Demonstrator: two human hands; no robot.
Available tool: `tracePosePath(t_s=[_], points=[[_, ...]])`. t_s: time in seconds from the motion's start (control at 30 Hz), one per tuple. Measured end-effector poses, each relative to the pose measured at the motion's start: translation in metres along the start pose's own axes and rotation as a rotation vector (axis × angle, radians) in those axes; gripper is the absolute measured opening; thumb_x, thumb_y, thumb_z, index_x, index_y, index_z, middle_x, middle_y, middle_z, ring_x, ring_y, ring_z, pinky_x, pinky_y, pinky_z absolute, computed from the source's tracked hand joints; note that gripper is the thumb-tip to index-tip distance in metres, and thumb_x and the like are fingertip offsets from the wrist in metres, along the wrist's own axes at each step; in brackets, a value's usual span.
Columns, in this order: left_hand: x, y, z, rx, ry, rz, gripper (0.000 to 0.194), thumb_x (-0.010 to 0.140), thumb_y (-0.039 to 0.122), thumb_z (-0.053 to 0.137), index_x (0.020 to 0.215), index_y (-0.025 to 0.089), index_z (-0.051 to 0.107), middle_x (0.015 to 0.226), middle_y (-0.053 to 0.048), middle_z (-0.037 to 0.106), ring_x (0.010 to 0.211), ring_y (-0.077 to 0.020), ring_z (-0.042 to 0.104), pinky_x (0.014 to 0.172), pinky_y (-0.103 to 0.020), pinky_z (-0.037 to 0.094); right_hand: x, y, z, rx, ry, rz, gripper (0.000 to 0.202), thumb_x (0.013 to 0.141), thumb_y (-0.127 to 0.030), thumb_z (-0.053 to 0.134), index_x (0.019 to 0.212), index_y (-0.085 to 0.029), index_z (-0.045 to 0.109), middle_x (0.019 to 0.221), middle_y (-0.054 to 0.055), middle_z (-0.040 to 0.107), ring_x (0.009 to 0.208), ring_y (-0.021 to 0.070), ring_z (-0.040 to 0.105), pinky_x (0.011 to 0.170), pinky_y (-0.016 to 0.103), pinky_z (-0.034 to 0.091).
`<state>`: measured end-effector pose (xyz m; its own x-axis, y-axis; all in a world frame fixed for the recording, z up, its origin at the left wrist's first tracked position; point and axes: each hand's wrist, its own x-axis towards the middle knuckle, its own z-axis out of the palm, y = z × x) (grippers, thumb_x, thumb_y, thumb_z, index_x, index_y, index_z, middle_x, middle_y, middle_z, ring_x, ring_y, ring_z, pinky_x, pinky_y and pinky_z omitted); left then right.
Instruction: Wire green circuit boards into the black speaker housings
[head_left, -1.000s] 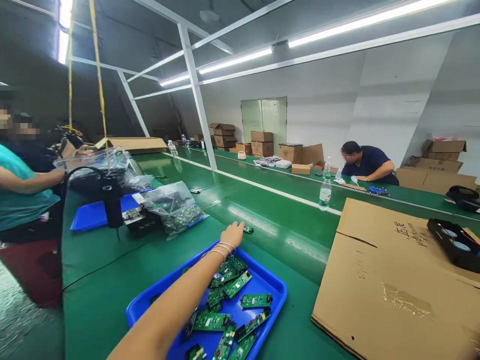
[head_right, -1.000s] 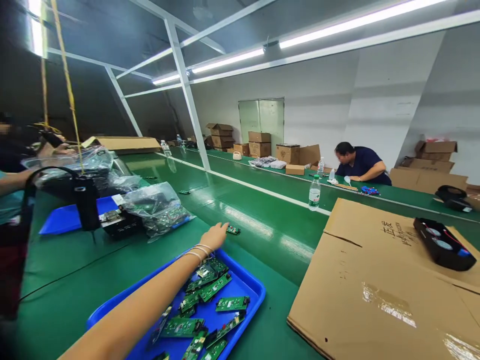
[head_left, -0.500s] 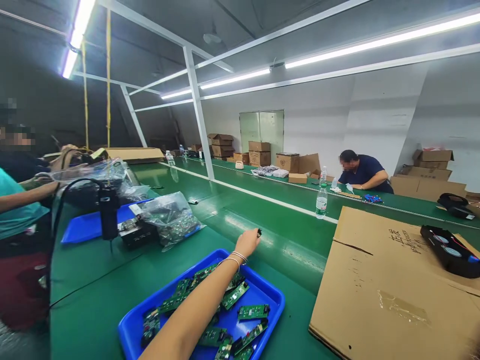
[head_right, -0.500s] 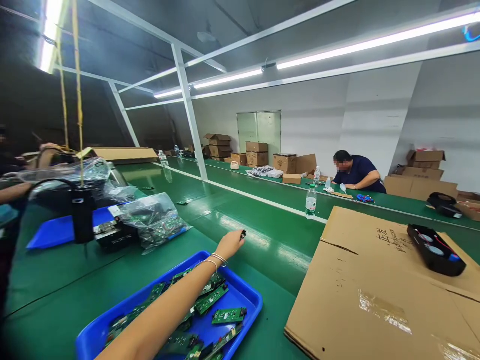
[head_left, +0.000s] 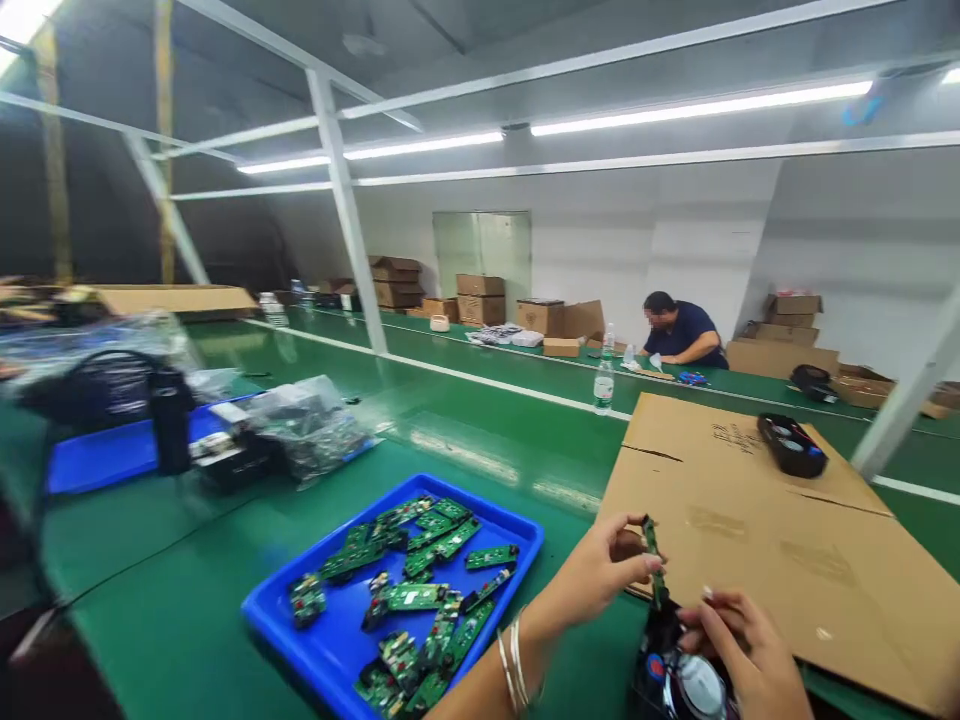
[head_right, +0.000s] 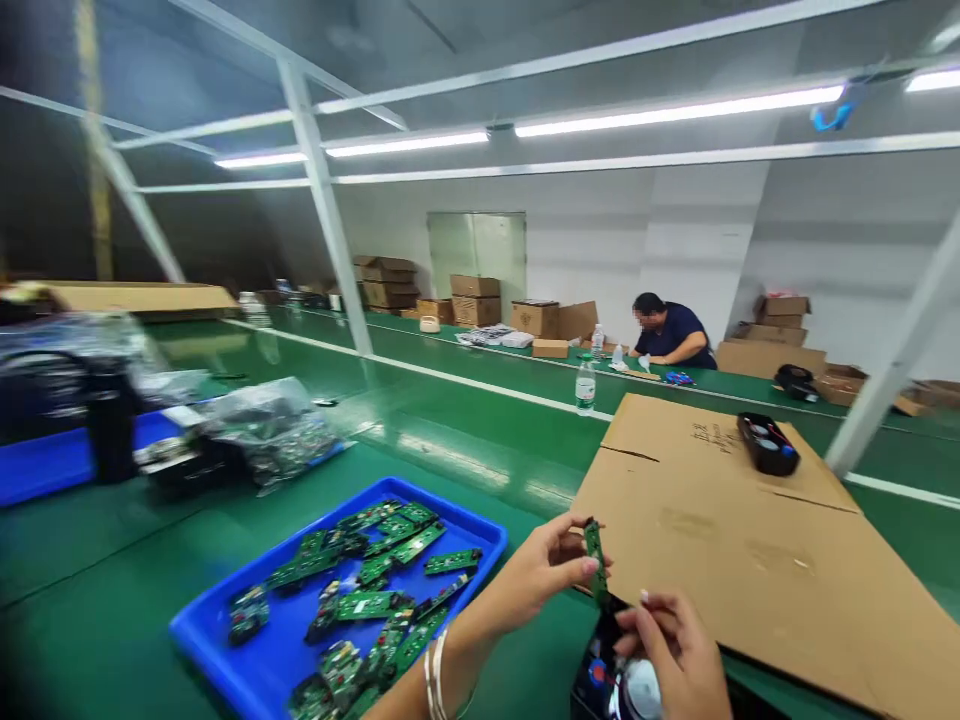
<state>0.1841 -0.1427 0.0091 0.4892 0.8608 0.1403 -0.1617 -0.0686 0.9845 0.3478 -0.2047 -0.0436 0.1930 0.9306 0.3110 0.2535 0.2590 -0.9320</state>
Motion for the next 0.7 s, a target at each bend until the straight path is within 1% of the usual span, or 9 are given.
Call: tracePosePath(t_s=[0.1, 0.17, 0.27, 0.33, 0.4, 0.47, 0.53, 0.6, 0.7], points=[[-0.004, 0.004, 0.007, -0.077, -0.101, -0.051, 0.049, 0.064, 0.041, 0.065, 0.105, 0.017, 0.051, 0.089, -0.006, 0.066, 0.086, -0.0208, 0.062, 0.069, -0.030, 0.048, 0.007, -0.020, -0.001, 0.044, -0.094, 0.056, 0.044, 0.073, -0.057, 0.051, 0.081, -0.015, 0.061, 0.065, 0.006, 0.064, 0.055, 0.0175, 0.060, 0.053, 0.027, 0.050], [-0.007, 0.006, 0.008, -0.065, -0.175, -0.106, 0.045, 0.066, 0.040, 0.064, 0.104, 0.018, 0.054, 0.092, -0.005, 0.066, 0.088, -0.0198, 0.060, 0.070, -0.029, 0.047, 0.005, -0.032, -0.001, -0.019, -0.139, 0.026, 0.042, 0.076, -0.054, 0.050, 0.080, -0.016, 0.065, 0.065, 0.005, 0.064, 0.061, 0.0176, 0.059, 0.058, 0.027, 0.048], [-0.012, 0.008, 0.008, -0.040, -0.222, -0.162, 0.043, 0.067, 0.040, 0.064, 0.103, 0.019, 0.055, 0.093, -0.004, 0.065, 0.089, -0.0187, 0.058, 0.071, -0.028, 0.046, -0.002, -0.047, 0.000, -0.169, -0.135, -0.068, 0.034, 0.082, -0.045, 0.046, 0.079, -0.019, 0.068, 0.071, 0.003, 0.065, 0.069, 0.0170, 0.057, 0.064, 0.026, 0.043], [-0.014, 0.007, 0.008, -0.016, -0.221, -0.156, 0.041, 0.066, 0.039, 0.065, 0.100, 0.018, 0.054, 0.082, -0.002, 0.064, 0.082, -0.0161, 0.058, 0.071, -0.027, 0.045, -0.005, -0.054, -0.001, -0.230, -0.141, -0.106, 0.029, 0.083, -0.038, 0.047, 0.078, -0.020, 0.068, 0.071, 0.002, 0.065, 0.072, 0.0167, 0.055, 0.067, 0.026, 0.041], [-0.015, 0.004, 0.009, 0.017, -0.204, -0.141, 0.038, 0.067, 0.037, 0.063, 0.096, 0.017, 0.051, 0.073, 0.002, 0.060, 0.070, -0.0130, 0.058, 0.066, -0.025, 0.046, -0.006, -0.056, -0.002, -0.267, -0.140, -0.109, 0.025, 0.083, -0.032, 0.048, 0.075, -0.021, 0.068, 0.069, 0.002, 0.064, 0.073, 0.0167, 0.053, 0.068, 0.026, 0.039], [-0.016, 0.000, 0.010, 0.066, -0.173, -0.149, 0.036, 0.069, 0.036, 0.060, 0.097, 0.019, 0.045, 0.075, 0.003, 0.055, 0.060, -0.0110, 0.057, 0.056, -0.024, 0.047, -0.005, -0.055, -0.002, -0.284, -0.130, -0.083, 0.022, 0.081, -0.028, 0.050, 0.071, -0.020, 0.068, 0.066, 0.002, 0.063, 0.073, 0.0166, 0.051, 0.066, 0.026, 0.038], [-0.017, -0.002, 0.012, 0.164, -0.127, -0.155, 0.033, 0.071, 0.034, 0.055, 0.099, 0.022, 0.040, 0.084, 0.002, 0.052, 0.054, -0.0095, 0.057, 0.045, -0.022, 0.045, -0.004, -0.051, -0.002, -0.270, -0.124, -0.040, 0.019, 0.078, -0.026, 0.053, 0.067, -0.018, 0.067, 0.064, 0.002, 0.061, 0.070, 0.0159, 0.050, 0.063, 0.025, 0.037], [-0.019, -0.002, 0.014, 0.287, -0.092, -0.131, 0.031, 0.073, 0.028, 0.050, 0.102, 0.022, 0.039, 0.090, 0.000, 0.051, 0.056, -0.0096, 0.057, 0.044, -0.021, 0.045, -0.003, -0.046, 0.000, -0.216, -0.129, 0.028, 0.018, 0.075, -0.026, 0.054, 0.065, -0.016, 0.066, 0.061, 0.001, 0.058, 0.064, 0.0144, 0.050, 0.059, 0.024, 0.036], [-0.022, 0.001, 0.015, 0.440, -0.111, -0.062, 0.033, 0.073, 0.021, 0.045, 0.106, 0.021, 0.045, 0.097, -0.004, 0.057, 0.069, -0.0138, 0.059, 0.053, -0.023, 0.048, -0.003, -0.041, 0.003, -0.159, -0.097, 0.084, 0.016, 0.073, -0.025, 0.055, 0.065, -0.014, 0.064, 0.062, 0.001, 0.056, 0.059, 0.0125, 0.049, 0.055, 0.023, 0.036]])
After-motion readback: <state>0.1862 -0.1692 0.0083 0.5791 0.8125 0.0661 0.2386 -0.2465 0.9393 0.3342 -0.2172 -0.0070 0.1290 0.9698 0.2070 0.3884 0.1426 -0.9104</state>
